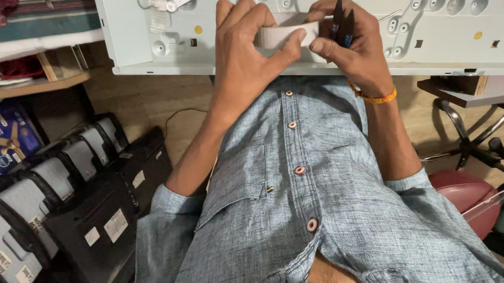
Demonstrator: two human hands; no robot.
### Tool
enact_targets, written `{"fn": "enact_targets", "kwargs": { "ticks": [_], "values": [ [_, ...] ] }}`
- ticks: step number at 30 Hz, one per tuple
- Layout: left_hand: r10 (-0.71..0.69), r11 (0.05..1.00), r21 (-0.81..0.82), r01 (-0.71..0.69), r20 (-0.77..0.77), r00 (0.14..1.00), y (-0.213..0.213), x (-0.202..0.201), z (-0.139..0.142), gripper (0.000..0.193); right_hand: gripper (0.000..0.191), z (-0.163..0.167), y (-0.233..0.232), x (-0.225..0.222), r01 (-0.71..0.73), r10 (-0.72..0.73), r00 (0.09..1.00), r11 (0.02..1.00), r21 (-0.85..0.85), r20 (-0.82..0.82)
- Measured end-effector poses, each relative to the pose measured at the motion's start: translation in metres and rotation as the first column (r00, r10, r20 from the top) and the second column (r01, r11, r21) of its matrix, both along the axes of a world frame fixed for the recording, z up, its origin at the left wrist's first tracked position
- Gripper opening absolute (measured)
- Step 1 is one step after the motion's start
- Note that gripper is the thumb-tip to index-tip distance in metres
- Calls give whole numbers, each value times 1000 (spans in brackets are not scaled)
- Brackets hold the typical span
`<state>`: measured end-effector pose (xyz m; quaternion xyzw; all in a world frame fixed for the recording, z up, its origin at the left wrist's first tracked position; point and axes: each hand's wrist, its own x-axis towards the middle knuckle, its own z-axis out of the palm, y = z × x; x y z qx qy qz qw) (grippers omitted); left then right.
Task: The person repairs the backlight assembly of a television panel. They handle a roll of white double-sided tape, cut pieces of tape with pliers, and press the tape along the LED light strip channels inside the panel, then reposition the panel on the workbench.
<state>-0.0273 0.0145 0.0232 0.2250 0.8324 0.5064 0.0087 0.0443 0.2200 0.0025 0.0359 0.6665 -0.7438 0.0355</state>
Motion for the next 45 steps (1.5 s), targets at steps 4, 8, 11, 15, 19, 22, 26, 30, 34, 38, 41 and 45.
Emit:
{"fn": "enact_targets", "kwargs": {
  "ticks": [4, 8, 11, 15, 19, 22, 26, 30, 34, 38, 41, 45],
  "values": [
    [-78, 997, 4, 78, 90, 993, -9, -3, 1, 22, 37, 2, 1, -1, -9, 10, 1000, 997, 73, -16],
    [-115, 993, 21, 113, 156, 981, -17, -4, 2, 12, 34, 7, 2, -2, -33, 35, 999, 993, 115, -13],
    [-112, 994, 3, 112, 106, 988, -19, -3, 4, 13, 32, 10, 1, -5, -66, 78, 996, 969, 239, -40],
    [-106, 994, -35, 108, 52, 993, -15, 1, 6, 20, 31, 16, -2, -6, -56, 90, 993, 928, 368, -77],
    [-60, 994, -86, 62, 26, 998, -5, 9, 3, 19, 33, 21, -6, -6, -50, 117, 986, 878, 475, -114],
    [-74, 993, -92, 78, 43, 996, -2, 12, -2, 19, 33, 22, -6, -8, -49, 141, 979, 862, 505, -146],
    [-107, 992, -55, 112, 78, 991, -8, 8, -8, 17, 31, 16, -4, -7, -52, 122, 986, 868, 495, -110],
    [-145, 988, -33, 148, 93, 985, -18, 4, -11, 16, 29, 8, 0, -5, -58, 89, 994, 923, 380, -63],
    [-176, 984, 35, 173, 158, 972, -23, 0, -13, 18, 30, 4, 6, -3, -77, 100, 993, 959, 274, -69],
    [-198, 980, 88, 181, 267, 943, -26, -2, -14, 17, 32, 6, 6, -3, -89, 101, 994, 965, 246, -36],
    [-186, 982, 78, 172, 239, 953, -24, -1, -15, 14, 31, 8, 3, -4, -95, 105, 994, 952, 292, -19],
    [-162, 986, 77, 149, 221, 962, -20, 4, -14, 16, 30, 12, -1, -3, -82, 112, 992, 924, 374, -59]
  ]
}}
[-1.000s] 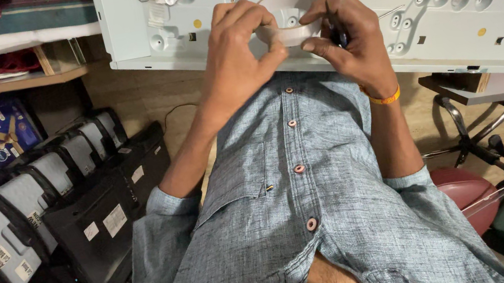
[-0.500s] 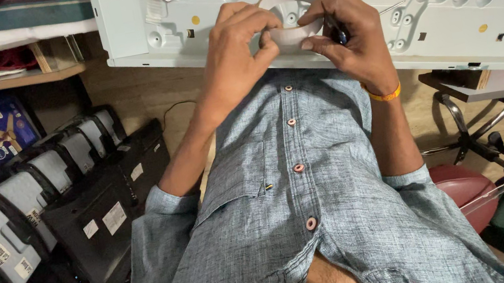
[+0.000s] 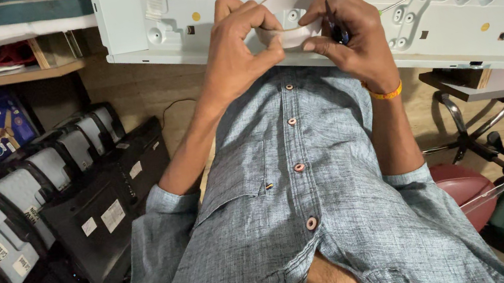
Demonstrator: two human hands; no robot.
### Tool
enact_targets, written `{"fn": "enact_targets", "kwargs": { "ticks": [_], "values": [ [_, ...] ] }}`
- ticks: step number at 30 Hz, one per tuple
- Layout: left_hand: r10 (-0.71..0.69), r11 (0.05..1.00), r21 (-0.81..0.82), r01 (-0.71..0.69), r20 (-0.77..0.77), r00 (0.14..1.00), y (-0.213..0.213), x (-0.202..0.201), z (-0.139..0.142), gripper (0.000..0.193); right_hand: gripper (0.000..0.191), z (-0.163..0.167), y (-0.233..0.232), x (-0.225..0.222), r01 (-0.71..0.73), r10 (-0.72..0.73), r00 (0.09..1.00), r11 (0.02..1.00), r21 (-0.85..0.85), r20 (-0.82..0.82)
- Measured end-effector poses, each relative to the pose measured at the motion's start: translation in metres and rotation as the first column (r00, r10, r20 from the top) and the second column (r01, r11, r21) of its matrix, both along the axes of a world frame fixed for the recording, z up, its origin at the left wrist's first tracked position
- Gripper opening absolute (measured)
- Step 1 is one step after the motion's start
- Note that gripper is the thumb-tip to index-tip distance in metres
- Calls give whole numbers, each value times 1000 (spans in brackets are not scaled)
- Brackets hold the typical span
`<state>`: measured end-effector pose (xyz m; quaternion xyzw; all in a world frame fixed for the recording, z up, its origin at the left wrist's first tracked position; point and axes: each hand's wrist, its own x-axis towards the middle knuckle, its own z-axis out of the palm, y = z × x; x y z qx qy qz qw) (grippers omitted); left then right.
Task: The person repairs the backlight assembly of a television panel. They handle a roll of white double-sided tape, cut pieces of tape with pliers, and press the tape along the LED light strip channels inside the panel, then reposition the panel on the workbench.
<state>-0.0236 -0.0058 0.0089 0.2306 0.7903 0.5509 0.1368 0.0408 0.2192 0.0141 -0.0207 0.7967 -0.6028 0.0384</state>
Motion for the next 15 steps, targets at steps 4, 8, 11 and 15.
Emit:
{"fn": "enact_targets", "kwargs": {
  "ticks": [4, 8, 11, 15],
  "values": [
    [65, 995, -72, -72, -90, 994, 11, 6, 3, 19, 28, 1, -1, -2, -19, 21, 999, 999, 35, -41],
    [141, 970, -156, -184, -255, 957, 24, 13, 9, 22, 29, -3, -4, -2, -43, 51, 995, 996, 83, -89],
    [87, 985, -126, -121, -247, 965, 18, 7, 11, 24, 29, -7, -1, -1, -6, 6, 1000, 1000, 6, 13],
    [-86, 991, 113, 69, 153, 984, -6, -5, 8, 25, 32, -10, 13, 8, -19, 26, 998, 990, -139, 54]
  ]
}}
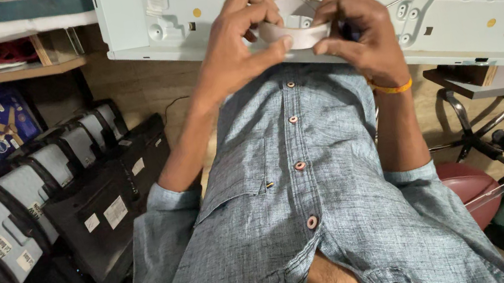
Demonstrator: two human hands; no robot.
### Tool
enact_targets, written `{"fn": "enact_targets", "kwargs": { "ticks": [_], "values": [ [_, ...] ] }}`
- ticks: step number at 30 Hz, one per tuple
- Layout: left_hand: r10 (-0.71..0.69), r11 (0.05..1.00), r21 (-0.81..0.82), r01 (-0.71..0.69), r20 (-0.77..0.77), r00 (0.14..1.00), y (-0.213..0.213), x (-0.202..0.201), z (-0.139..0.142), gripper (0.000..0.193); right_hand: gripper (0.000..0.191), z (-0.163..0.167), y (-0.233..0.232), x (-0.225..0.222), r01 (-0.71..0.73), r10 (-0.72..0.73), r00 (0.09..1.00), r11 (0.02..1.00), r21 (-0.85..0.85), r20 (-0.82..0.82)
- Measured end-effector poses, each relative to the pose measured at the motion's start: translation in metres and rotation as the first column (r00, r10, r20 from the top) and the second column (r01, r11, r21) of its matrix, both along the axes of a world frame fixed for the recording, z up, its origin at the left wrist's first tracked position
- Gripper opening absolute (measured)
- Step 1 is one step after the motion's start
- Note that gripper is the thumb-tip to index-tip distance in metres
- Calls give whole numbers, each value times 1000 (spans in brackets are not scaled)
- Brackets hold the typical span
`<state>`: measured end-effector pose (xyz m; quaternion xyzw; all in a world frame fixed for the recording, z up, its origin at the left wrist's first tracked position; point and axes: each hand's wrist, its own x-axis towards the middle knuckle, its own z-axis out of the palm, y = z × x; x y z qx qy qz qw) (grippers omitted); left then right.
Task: The person repairs the backlight assembly of a television panel. They handle a roll of white double-sided tape, cut pieces of tape with pliers, and press the tape along the LED light strip channels inside the panel, then reposition the panel on the workbench.
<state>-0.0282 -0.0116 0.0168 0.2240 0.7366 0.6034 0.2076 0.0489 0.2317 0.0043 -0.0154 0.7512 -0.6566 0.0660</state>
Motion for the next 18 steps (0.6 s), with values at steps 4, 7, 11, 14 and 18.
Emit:
{"fn": "enact_targets", "kwargs": {
  "ticks": [4, 7, 11, 14, 18],
  "values": [
    [-111, 990, 100, 97, 148, 983, -7, -2, -3, 21, 35, -6, 4, 3, 30, -16, 998, 975, -220, 67],
    [-112, 992, 68, 104, 128, 985, -5, -1, -2, 19, 36, -9, 2, 1, 21, -5, 998, 958, -287, 57],
    [-41, 998, -42, 45, 96, 995, -1, 3, 5, 22, 38, -5, 0, -1, 22, -6, 999, 941, -338, 48],
    [-1, 992, -125, -11, -94, 996, 4, 5, 9, 25, 35, 0, -1, 0, 49, -24, 995, 960, -274, 94],
    [-2, 973, -220, -66, -295, 955, 10, 6, 11, 26, 31, 4, -3, -1, 6, -4, 1000, 998, -69, 27]
  ]
}}
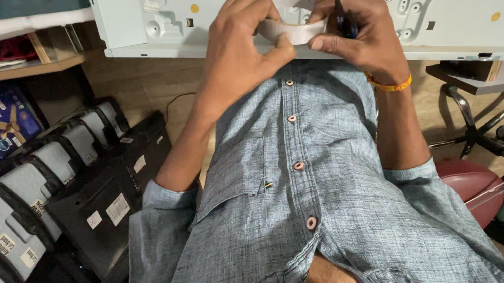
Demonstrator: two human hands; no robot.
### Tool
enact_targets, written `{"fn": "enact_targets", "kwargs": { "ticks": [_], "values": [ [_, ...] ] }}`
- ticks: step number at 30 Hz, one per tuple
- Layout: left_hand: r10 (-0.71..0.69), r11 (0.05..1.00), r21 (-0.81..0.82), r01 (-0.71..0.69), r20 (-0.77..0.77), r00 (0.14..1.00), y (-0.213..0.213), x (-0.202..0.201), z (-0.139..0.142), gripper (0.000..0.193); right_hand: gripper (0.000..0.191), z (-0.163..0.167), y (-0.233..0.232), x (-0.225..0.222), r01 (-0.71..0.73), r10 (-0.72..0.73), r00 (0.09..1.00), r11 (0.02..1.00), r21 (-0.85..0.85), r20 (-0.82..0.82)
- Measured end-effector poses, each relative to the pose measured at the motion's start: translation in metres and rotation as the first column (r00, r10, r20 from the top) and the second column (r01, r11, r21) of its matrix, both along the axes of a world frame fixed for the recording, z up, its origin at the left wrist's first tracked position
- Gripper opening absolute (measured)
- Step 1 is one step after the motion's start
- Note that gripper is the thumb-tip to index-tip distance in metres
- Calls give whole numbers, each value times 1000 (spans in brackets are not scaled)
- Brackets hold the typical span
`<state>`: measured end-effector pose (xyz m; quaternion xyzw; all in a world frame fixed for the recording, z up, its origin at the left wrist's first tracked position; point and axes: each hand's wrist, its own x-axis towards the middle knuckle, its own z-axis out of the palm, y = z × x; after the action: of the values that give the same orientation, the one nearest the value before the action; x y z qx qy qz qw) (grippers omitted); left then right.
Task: The person repairs the backlight assembly of a television panel. They handle a roll of white double-sided tape, cut pieces of tape with pliers, and press the tape along the LED light strip channels inside the panel, then reposition the panel on the workbench.
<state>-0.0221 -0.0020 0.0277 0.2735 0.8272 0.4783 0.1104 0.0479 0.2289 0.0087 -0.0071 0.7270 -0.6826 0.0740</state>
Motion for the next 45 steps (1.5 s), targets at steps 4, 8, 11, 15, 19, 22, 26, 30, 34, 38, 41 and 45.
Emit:
{"fn": "enact_targets", "kwargs": {
  "ticks": [4, 8, 11, 15, 19, 22, 26, 30, 34, 38, 41, 45],
  "values": [
    [17, 998, -60, -22, -80, 997, 4, 1, -1, 29, 29, -2, -3, -2, 3, 3, 999, 992, 124, -46],
    [28, 997, -65, -34, -99, 995, 10, 3, -3, 25, 30, -5, -4, -3, 8, 40, 983, 965, 261, -179],
    [35, 999, -31, -39, -124, 992, 11, 6, -5, 22, 33, -6, -5, -4, 29, 29, 984, 947, 319, -175],
    [7, 1000, -26, -8, -60, 998, 6, 7, -8, 20, 33, -5, -9, -6, 32, 9, 989, 959, 281, -145],
    [8, 999, -38, -11, -78, 997, 3, 7, -9, 14, 30, -4, -9, -5, 18, -8, 998, 981, 191, -56],
    [-11, 1000, -10, 11, -23, 1000, 3, 3, -7, 15, 29, -2, -5, -5, 29, -24, 999, 994, 103, -47],
    [-33, 998, 58, 19, 262, 964, 3, -2, 4, 21, 32, -3, -2, -7, 61, -54, 995, 995, -73, 85],
    [-87, 952, 306, 8, 244, 966, 1, -5, 15, 25, 33, -11, -7, -6, 119, -89, 988, 959, -257, 126],
    [80, 993, 101, -58, -228, 970, 7, -11, 8, 19, 36, -20, -19, 1, 182, -54, 969, 816, -549, 241],
    [143, 981, 170, -93, -308, 941, 16, -14, -15, 17, 24, -21, -31, 4, 83, -12, 983, 918, -388, 182],
    [137, 986, 134, -100, -305, 942, 11, -13, -25, 17, 23, -12, -39, 6, 134, -69, 963, 961, -241, 262],
    [111, 991, 107, -80, -329, 938, 9, -12, -25, 15, 19, 2, -46, 2, 150, -112, 965, 977, -151, 237]
  ]
}}
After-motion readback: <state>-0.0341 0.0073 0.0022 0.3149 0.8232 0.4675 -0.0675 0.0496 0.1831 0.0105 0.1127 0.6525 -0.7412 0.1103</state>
